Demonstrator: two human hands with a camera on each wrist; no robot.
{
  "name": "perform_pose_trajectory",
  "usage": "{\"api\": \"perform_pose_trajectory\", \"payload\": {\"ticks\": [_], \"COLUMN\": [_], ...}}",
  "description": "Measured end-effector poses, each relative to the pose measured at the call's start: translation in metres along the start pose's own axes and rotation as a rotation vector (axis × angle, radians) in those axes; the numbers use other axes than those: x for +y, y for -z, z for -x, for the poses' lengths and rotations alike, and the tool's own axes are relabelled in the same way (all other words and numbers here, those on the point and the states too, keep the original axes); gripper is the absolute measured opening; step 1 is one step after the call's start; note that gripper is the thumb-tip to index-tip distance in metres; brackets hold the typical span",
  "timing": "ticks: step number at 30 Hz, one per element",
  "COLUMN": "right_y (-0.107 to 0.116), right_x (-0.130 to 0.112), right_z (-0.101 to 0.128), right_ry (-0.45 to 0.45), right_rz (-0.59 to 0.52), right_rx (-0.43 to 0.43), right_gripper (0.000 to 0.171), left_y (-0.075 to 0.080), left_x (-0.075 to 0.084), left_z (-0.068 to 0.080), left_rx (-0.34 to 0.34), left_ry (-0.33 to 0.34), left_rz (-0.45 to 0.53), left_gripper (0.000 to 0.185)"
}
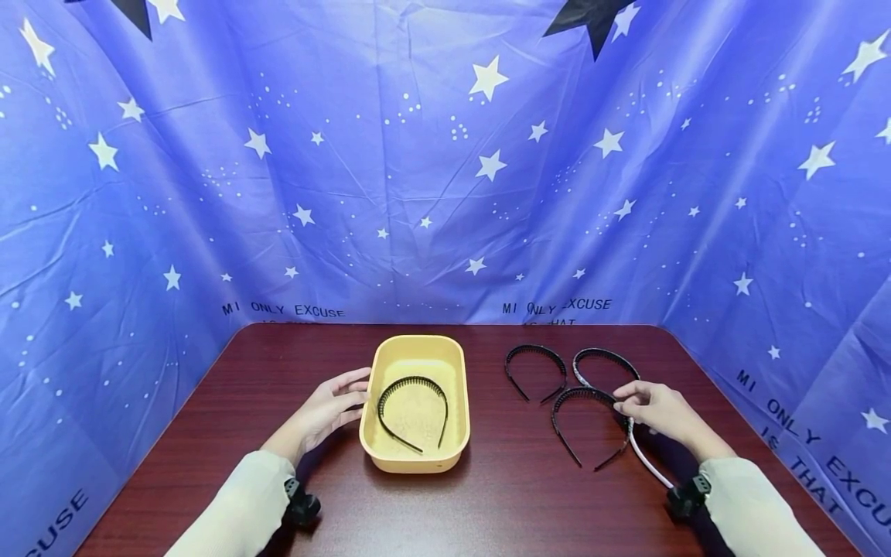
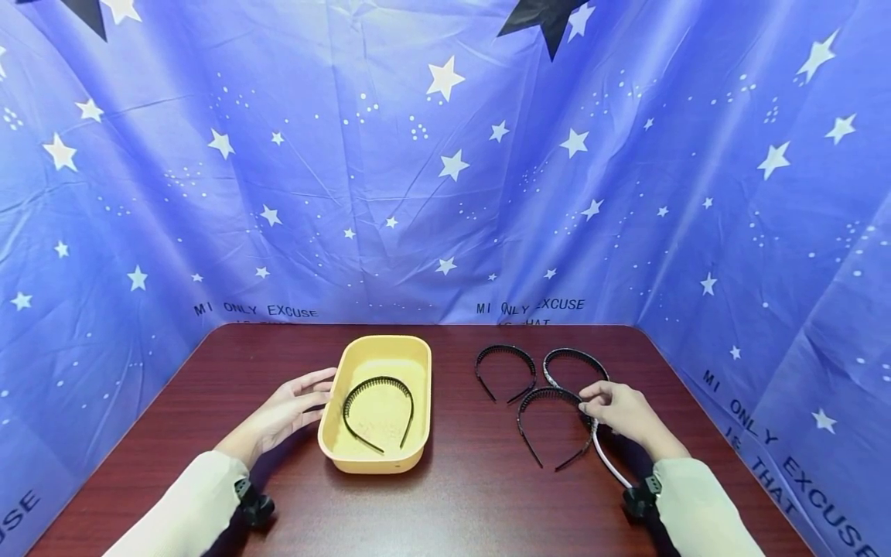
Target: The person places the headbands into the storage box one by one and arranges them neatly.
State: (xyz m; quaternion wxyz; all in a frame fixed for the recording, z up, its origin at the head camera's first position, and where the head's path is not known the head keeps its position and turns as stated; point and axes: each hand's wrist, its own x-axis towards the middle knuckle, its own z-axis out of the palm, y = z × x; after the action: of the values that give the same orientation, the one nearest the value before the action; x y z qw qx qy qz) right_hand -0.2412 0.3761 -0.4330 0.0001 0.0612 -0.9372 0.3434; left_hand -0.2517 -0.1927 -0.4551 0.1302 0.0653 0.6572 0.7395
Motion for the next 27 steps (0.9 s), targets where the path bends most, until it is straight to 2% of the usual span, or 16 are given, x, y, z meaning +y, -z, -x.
{"api": "perform_pose_trajectory", "payload": {"ticks": [12, 27], "right_y": [0.002, 0.0051], "right_x": [-0.0063, -0.0048], "right_z": [0.0011, -0.002], "right_ry": [0.02, 0.003], "right_rz": [-0.121, -0.09], "right_rx": [-0.041, -0.082], "right_gripper": [0.029, 0.028], "left_y": [-0.0009, -0.001], "left_x": [0.0008, 0.001], "left_z": [0.0004, -0.0003], "left_rx": [0.01, 0.008], "left_ry": [0.004, 0.006], "left_rz": [0.004, 0.006], "left_gripper": [0.062, 0.063]}}
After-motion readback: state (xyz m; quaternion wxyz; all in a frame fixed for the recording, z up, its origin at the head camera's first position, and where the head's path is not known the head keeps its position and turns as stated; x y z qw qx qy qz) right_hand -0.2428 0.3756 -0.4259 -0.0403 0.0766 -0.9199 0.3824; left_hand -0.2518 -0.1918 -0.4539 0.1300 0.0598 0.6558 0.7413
